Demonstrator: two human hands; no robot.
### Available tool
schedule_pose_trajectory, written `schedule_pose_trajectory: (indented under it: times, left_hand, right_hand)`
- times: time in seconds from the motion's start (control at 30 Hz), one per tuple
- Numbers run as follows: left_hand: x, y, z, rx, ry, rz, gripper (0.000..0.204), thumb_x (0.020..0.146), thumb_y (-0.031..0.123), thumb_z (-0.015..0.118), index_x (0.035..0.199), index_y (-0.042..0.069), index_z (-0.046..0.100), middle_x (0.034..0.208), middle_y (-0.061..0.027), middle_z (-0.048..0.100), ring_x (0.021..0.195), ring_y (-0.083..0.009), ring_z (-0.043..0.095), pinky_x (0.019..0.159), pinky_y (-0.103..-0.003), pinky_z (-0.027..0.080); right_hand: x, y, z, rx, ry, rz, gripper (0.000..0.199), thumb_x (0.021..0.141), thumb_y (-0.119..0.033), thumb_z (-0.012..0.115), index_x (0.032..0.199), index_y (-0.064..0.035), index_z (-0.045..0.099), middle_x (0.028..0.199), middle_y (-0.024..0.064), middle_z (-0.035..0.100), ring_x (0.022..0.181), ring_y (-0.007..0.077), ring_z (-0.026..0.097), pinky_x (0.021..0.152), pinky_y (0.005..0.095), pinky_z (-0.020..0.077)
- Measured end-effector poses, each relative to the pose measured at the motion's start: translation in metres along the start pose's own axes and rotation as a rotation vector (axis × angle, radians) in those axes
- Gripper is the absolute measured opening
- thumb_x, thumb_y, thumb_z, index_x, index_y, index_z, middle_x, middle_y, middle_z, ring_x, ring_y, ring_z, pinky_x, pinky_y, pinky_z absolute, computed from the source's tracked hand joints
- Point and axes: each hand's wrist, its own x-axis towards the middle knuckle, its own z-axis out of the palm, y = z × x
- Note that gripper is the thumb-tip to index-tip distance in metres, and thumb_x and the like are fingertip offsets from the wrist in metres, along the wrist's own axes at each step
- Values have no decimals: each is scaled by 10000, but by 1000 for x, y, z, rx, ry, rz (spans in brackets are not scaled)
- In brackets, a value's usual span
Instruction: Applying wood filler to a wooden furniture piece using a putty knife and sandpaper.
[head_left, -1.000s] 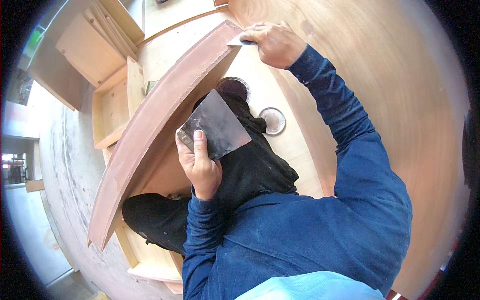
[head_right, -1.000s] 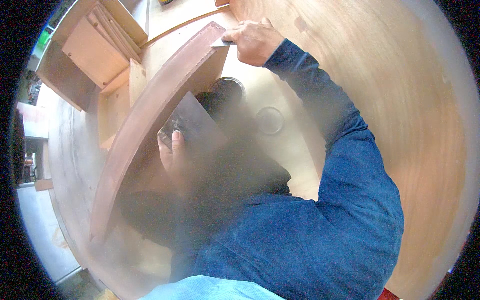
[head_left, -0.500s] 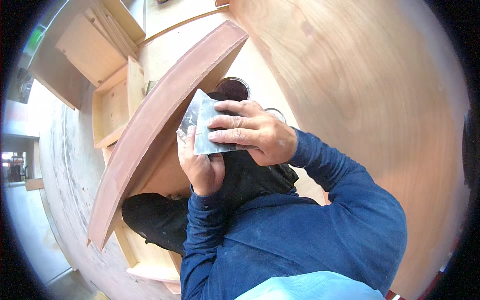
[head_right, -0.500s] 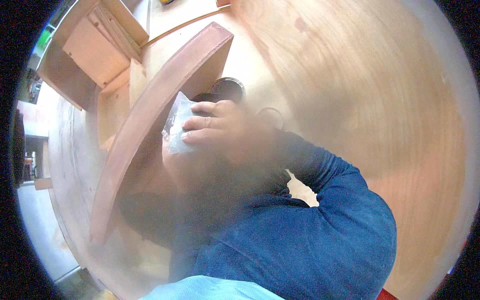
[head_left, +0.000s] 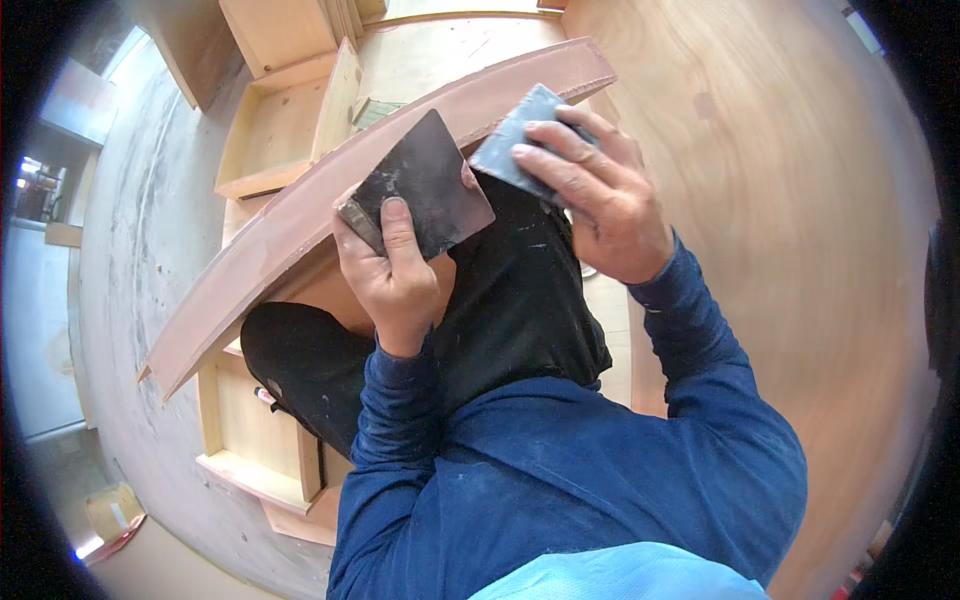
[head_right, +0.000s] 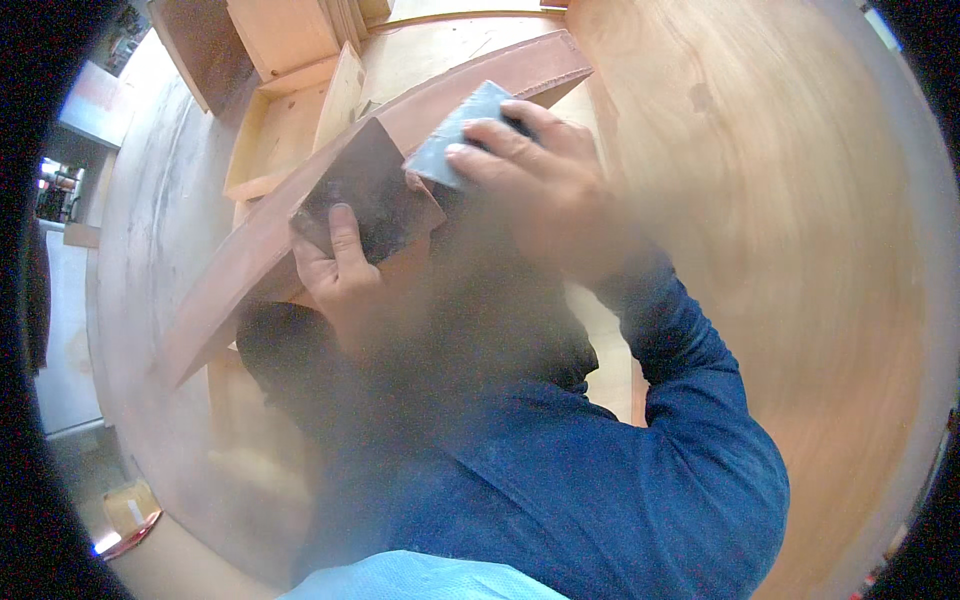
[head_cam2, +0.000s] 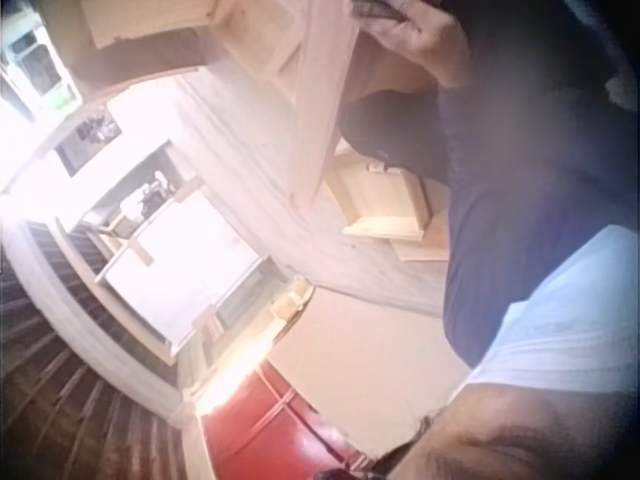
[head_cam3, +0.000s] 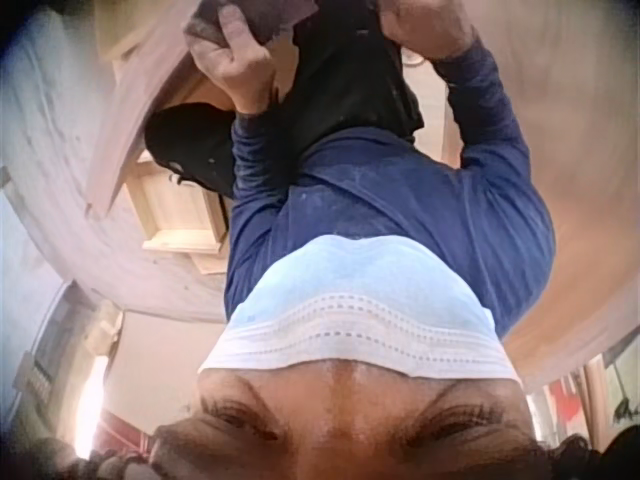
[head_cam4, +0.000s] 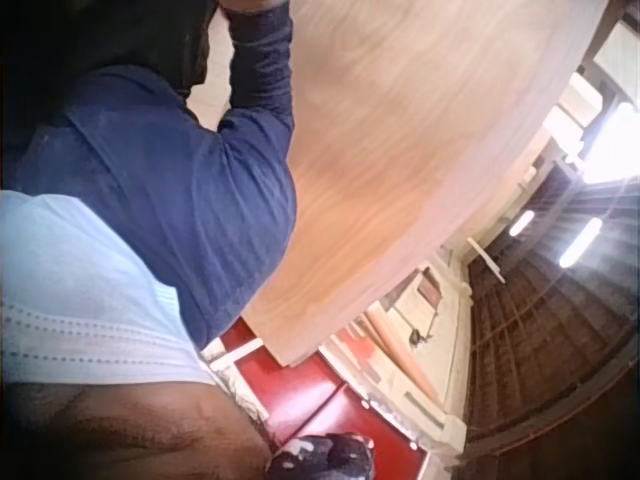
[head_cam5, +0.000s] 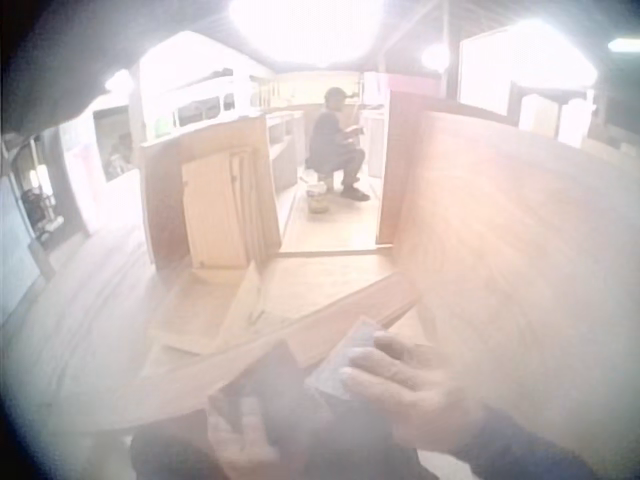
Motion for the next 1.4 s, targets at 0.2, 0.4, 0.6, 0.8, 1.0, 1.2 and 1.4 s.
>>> schedule_pose_trajectory:
  times: [0.2, 0.4, 0.6, 0.8, 1.0, 1.2, 1.4]
  left_hand:
    - [-4, 6, -23, 301, 3, 236, 204, 984, 93, 575, 1161, -2, 538, 850, -121, 668, 749, -147, 632, 695, -288, 512]
    - [12, 22, -46, 158, 335, 325, 199, 987, 100, 577, 1140, -20, 534, 967, -102, 638, 841, -139, 583, 750, -267, 488]
    - [30, 58, -153, 1281, 672, 668, 268, 951, 107, 637, 1168, -28, 555, 1085, -144, 617, 976, -224, 615, 876, -345, 512]
    - [32, 92, -234, -52, 980, 578, 393, 977, 168, 516, 1312, -30, 460, 1254, -187, 554, 1104, -320, 614, 828, -431, 611]
    - [8, 96, -242, -60, 1047, 564, 393, 969, 168, 525, 1317, 1, 457, 1281, -168, 552, 1116, -312, 612, 847, -465, 605]
    - [5, 83, -236, -142, 1010, 557, 418, 934, 170, 633, 1320, 55, 521, 1286, -116, 592, 1128, -276, 612, 878, -420, 581]
    - [6, 81, -253, -137, 1054, 567, 361, 945, 157, 629, 1283, 52, 554, 1263, -109, 611, 1115, -263, 617, 881, -417, 568]
  right_hand:
    - [16, -47, 29, -38, -107, -94, 443, 739, 23, 674, 1158, -112, 720, 1235, 85, 681, 1196, 368, 577, 967, 460, 446]
    - [28, -63, 49, 182, -426, -234, 469, 685, 100, 653, 1115, -76, 720, 1181, 113, 698, 1203, 386, 581, 977, 456, 466]
    - [73, -75, 57, 525, -138, -121, 408, 769, -3, 600, 1170, 23, 669, 1282, 219, 624, 1259, 375, 540, 1051, 456, 432]
    - [125, -108, 108, 303, -327, -479, 438, 784, -68, 699, 1222, -70, 696, 1368, 206, 577, 1313, 387, 502, 1064, 465, 402]
    - [152, -146, 165, 210, -366, -863, 369, 793, -84, 699, 1154, -147, 735, 1409, 154, 546, 1359, 329, 464, 1057, 476, 356]
    - [164, -153, 211, 170, -391, -1043, 430, 727, -84, 712, 1151, -152, 722, 1418, 147, 529, 1388, 308, 432, 1015, 505, 375]
    - [161, -154, 195, 31, -680, -1126, 500, 668, -98, 738, 1164, -147, 706, 1419, 143, 535, 1390, 321, 431, 1003, 511, 386]
